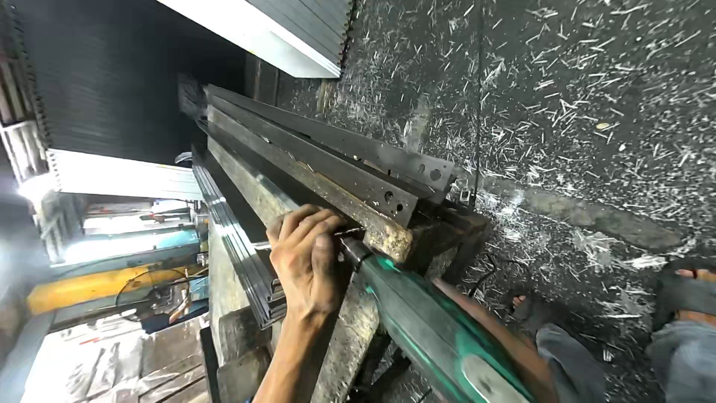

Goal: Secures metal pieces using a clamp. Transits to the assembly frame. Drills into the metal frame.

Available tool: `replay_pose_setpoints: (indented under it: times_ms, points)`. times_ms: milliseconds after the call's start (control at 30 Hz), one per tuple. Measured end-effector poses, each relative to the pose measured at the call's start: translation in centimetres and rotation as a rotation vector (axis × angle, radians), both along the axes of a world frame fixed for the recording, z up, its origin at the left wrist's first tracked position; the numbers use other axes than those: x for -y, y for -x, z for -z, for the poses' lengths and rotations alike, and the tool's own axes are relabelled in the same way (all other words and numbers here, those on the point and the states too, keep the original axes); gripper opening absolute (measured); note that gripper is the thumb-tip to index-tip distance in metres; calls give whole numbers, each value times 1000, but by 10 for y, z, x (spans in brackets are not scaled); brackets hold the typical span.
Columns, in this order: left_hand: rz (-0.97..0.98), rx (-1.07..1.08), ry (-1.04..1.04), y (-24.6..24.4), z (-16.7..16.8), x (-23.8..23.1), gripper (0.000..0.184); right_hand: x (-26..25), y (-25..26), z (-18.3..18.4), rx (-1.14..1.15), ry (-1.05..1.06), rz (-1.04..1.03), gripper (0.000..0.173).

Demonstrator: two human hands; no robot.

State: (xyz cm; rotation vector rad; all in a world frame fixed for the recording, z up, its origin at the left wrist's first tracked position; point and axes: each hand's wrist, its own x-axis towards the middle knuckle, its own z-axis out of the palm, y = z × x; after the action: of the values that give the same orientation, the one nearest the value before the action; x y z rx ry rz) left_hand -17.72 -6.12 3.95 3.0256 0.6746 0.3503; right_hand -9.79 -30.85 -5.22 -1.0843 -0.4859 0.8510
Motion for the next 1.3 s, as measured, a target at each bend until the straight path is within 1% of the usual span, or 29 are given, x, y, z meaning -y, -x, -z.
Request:
replay_pose_setpoints:
  times_ms: [67,100,167,233,300,367,433,500,533,633,700,800,1000,1300]
  points:
    - [15,8,-4,-2,1,-3,75,5,4,-4,-43,-20,59,71]
    - [20,6,-12,0,0,-4,75,6,9,-1,-49,-48,73,72]
    - [17,-4,-14,1,0,-2,75,-2,9,2,-28,-48,45,76]
    - [9,-3,-10,2,0,-1,74,-9,11,4,-21,-51,47,74]
    - [2,-2,-21,1,0,0,75,-3,14,6,-37,-60,65,74]
    - [-3,-27,-41,0,0,2,76,22,24,10,-58,-36,80,74]
    - [-3,-95,-61,-1,0,4,75,59,36,15,-103,14,34,73]
    - [-4,-166,-89,-3,-1,4,75,84,45,19,-147,14,43,75]
    - [1,-176,-94,-3,-1,4,75,84,45,17,-155,-12,86,75]
    - [30,-156,-95,-5,1,5,74,80,41,9,-161,-45,172,67]
    - [42,-143,-90,-5,1,6,74,72,37,8,-168,-63,184,71]
    - [38,-144,-85,-7,1,5,74,61,32,18,-155,-89,97,78]
    - [27,-202,-130,-10,2,3,74,43,26,28,-146,-60,61,75]
    - [15,-192,-123,-11,3,3,71,40,19,28,-186,-55,55,75]
